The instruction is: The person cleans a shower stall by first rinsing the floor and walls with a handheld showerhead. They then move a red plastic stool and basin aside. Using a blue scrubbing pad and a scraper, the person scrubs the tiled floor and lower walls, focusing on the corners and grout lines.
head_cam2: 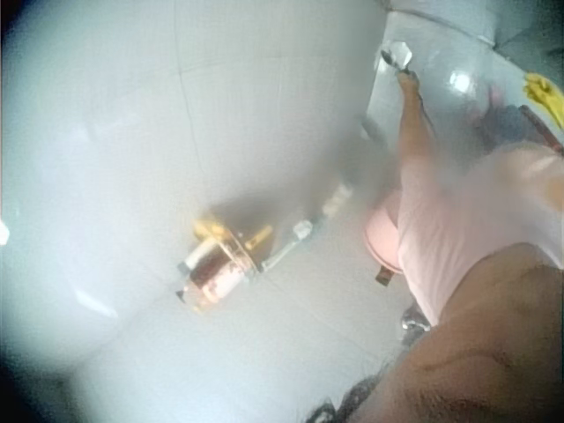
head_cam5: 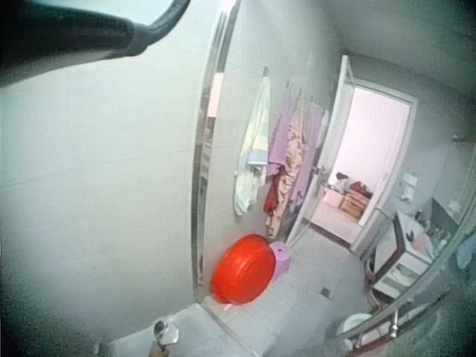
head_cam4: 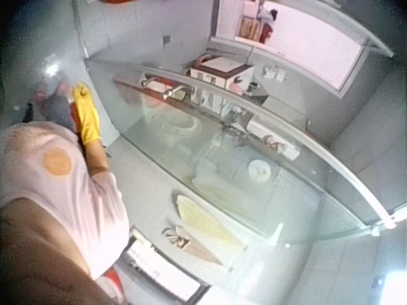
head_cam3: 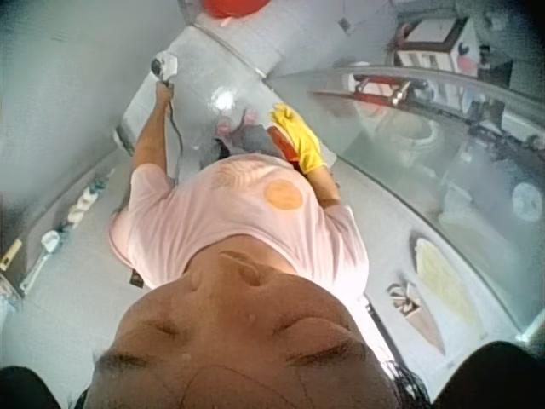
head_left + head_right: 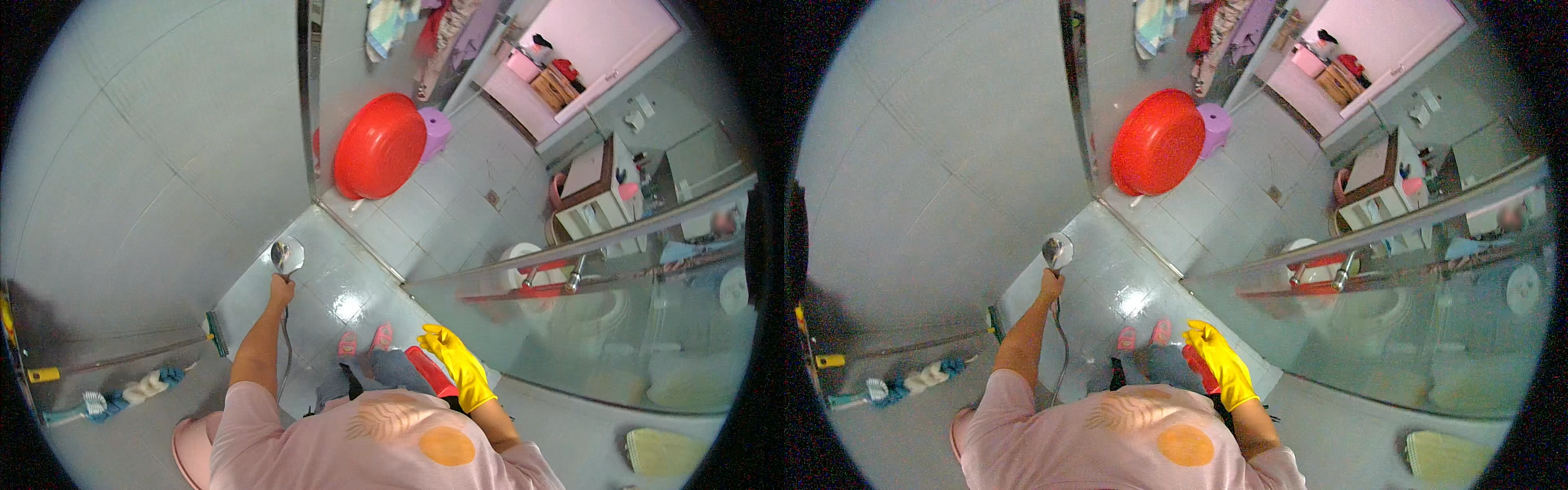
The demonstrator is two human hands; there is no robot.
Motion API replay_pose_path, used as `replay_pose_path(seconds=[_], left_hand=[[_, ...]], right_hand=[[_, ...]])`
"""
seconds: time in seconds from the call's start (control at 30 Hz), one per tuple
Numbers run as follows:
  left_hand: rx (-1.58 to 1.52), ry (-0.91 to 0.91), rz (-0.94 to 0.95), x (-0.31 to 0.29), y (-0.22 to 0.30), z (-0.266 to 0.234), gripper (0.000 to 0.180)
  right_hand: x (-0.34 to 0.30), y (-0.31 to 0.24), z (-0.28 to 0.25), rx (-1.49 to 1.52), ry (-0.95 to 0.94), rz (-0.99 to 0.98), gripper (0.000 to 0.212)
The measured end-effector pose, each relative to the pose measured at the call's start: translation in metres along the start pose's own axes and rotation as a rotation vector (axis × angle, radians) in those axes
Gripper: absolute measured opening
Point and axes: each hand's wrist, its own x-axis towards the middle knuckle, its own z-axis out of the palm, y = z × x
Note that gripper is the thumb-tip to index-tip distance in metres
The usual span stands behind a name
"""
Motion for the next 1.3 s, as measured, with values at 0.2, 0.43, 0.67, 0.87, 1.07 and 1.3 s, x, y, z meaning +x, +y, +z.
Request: replay_pose_path(seconds=[0.2, 0.43, 0.67, 0.87, 1.07, 1.3], left_hand=[[0.114, -0.158, 0.104, -0.012, 0.006, 0.024, 0.033], [0.224, -0.397, 0.178, -0.048, 0.044, 0.076, 0.031], [0.187, -0.44, 0.316, -0.052, 0.012, 0.135, 0.035], [0.221, -0.574, 0.309, -0.083, 0.054, 0.149, 0.033], [0.319, -0.644, 0.361, -0.105, 0.065, 0.154, 0.033], [0.353, -0.67, 0.481, -0.147, 0.068, 0.179, 0.031]], right_hand=[[-0.028, 0.023, -0.005, 0.132, 0.05, 0.009, 0.038], [-0.06, 0.048, -0.012, 0.232, 0.196, 0.017, 0.034], [-0.09, 0.127, -0.029, 0.348, 0.277, -0.034, 0.033], [-0.143, 0.162, -0.033, 0.608, 0.403, -0.021, 0.034], [-0.189, 0.218, -0.058, 0.488, 0.446, 0.133, 0.035], [-0.261, 0.325, -0.115, 0.243, 0.462, 0.525, 0.031]])
